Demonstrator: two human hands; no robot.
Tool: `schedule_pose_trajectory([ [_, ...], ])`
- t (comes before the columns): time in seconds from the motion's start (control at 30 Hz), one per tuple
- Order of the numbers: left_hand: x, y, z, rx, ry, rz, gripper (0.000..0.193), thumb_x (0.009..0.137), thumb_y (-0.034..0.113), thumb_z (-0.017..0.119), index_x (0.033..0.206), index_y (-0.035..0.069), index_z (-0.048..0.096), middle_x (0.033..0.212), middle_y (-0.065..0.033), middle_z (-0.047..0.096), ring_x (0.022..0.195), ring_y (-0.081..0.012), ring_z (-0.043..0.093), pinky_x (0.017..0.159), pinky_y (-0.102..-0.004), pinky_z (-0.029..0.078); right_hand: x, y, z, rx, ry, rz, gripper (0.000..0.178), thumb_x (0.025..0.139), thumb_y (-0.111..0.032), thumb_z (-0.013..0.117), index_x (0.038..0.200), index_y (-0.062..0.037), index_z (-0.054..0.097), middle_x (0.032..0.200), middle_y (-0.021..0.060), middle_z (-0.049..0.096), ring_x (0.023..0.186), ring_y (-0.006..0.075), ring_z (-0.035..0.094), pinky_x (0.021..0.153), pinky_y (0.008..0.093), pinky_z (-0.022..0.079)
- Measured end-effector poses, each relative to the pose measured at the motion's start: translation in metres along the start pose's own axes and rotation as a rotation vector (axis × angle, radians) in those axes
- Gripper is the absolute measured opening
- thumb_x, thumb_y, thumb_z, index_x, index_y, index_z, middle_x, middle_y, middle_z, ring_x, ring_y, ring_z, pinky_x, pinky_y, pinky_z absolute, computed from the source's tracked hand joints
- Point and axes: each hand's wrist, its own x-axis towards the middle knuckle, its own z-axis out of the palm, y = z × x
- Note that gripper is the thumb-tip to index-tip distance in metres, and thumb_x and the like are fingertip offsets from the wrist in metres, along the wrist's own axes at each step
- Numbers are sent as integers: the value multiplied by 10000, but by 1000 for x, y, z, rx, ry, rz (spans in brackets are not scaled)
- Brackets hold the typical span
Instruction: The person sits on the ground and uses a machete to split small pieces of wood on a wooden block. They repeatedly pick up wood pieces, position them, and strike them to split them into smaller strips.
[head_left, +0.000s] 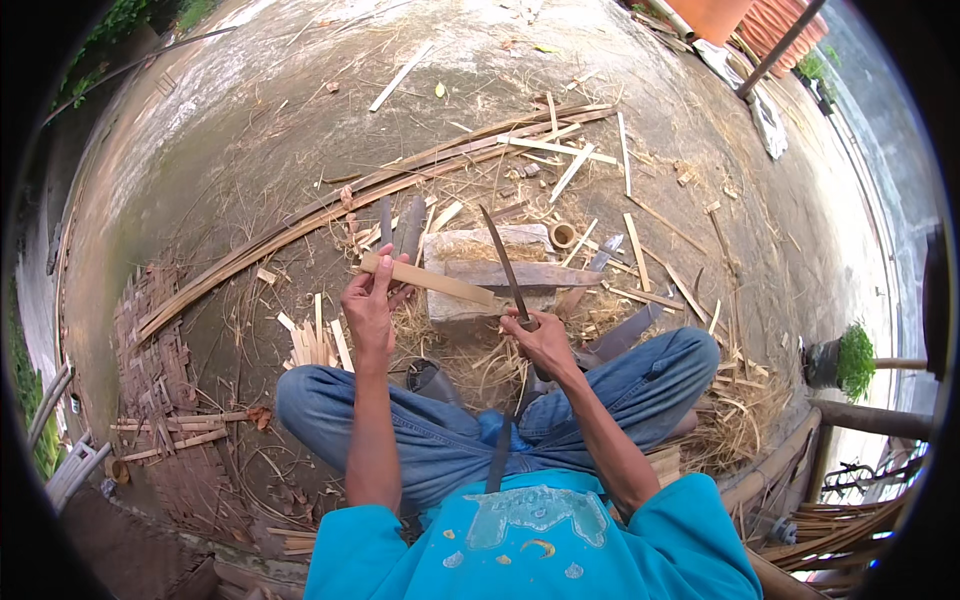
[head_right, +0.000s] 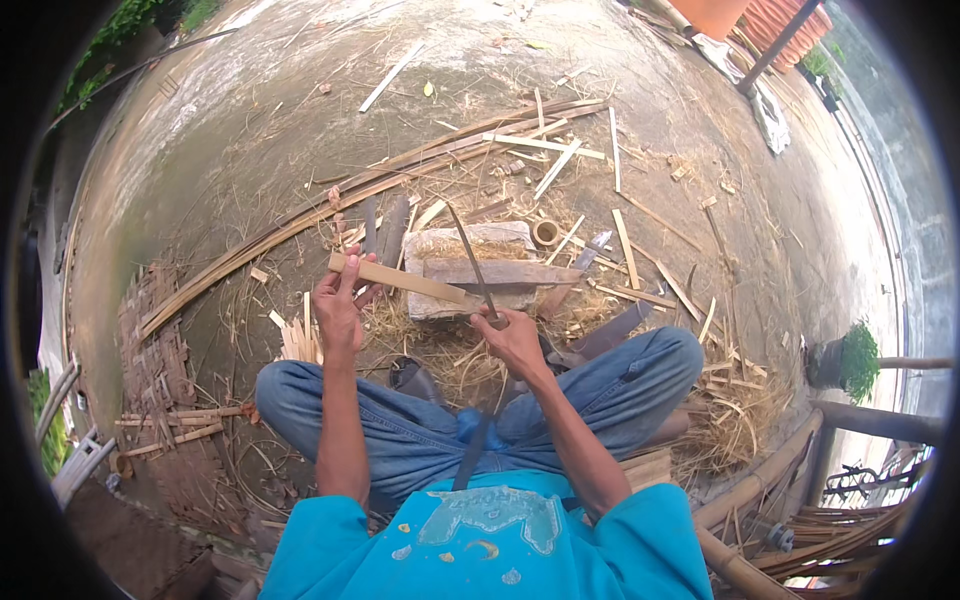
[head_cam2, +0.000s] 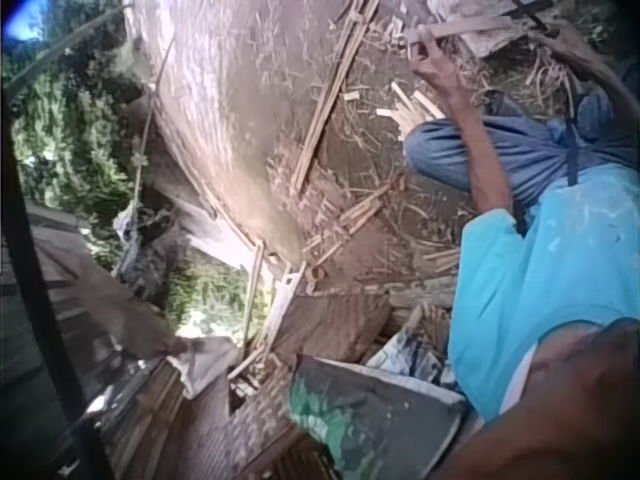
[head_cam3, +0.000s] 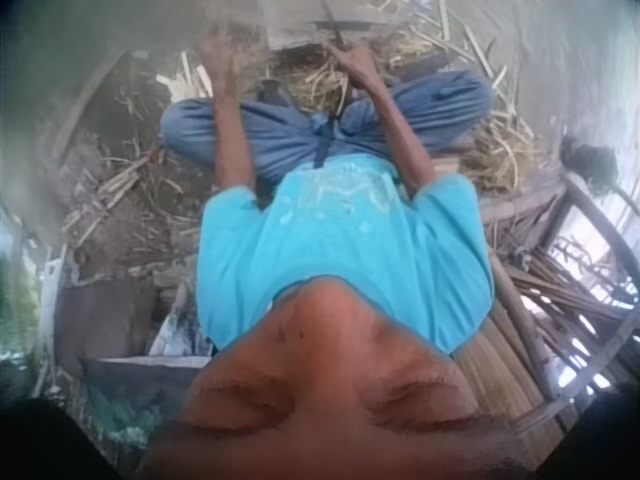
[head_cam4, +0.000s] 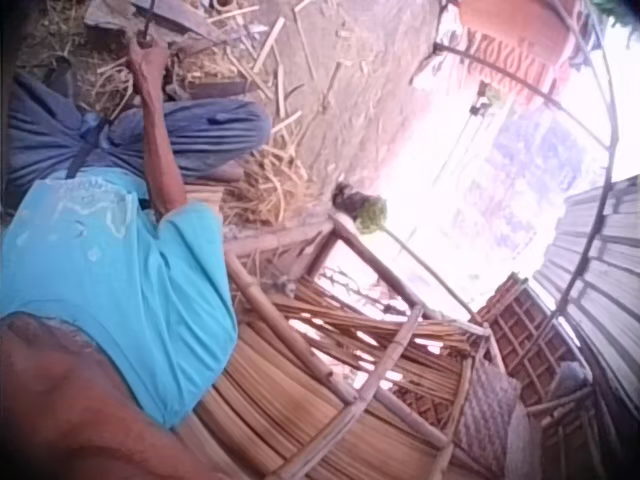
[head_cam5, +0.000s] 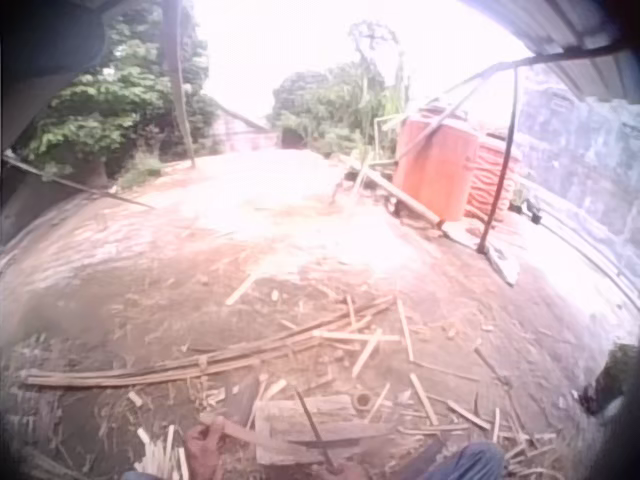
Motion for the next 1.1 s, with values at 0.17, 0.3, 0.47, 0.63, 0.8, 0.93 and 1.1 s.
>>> schedule_pose_trajectory([
  [0.17,2,-34,6,75,179,119,429,1057,272,611,1384,-6,606,1183,-152,725,1060,-175,700,857,-328,634,-1,29,18,-137,12,-58,477,922,-408,730,1082,41,705,801,176,719,722,261,691,674,388,522],
  [0.3,-2,-45,9,97,209,189,433,1077,264,568,1411,-11,578,1244,-192,687,1104,-216,688,908,-365,626,-17,42,38,-326,49,-106,442,937,-393,694,1024,37,639,836,240,694,794,408,687,760,474,519],
  [0.47,-2,-53,15,128,220,229,408,1094,246,530,1410,-7,586,1180,-175,689,1069,-209,689,899,-356,633,-25,62,57,-127,17,-137,447,1009,-407,598,1122,25,593,829,228,687,773,411,686,731,487,514],
  [0.63,-7,-47,19,449,216,289,355,1092,226,533,1346,10,655,999,-106,669,957,-159,671,847,-328,638,-34,33,61,-183,-138,-51,445,1047,-419,556,1135,16,592,890,205,693,853,327,685,778,423,523],
  [0.8,-3,-54,9,697,201,436,342,1092,208,525,1330,5,664,1050,-116,670,922,-164,682,790,-320,654,-54,-31,69,-46,-183,-216,460,1051,-438,548,1046,15,627,806,169,683,748,264,675,710,404,516],
  [0.93,-7,-53,19,529,193,399,328,1086,192,536,1316,2,671,1047,-108,670,914,-160,681,760,-316,654,-19,31,68,-61,-72,-111,494,1052,-478,534,961,0,618,691,203,610,591,312,609,613,461,475],
  [1.1,-9,-47,25,471,208,385,302,1076,166,549,1270,-10,699,945,-84,672,823,-136,670,728,-298,643,-28,33,64,-105,-12,-183,480,1050,-448,543,935,13,610,698,222,597,622,386,589,616,474,461],
])
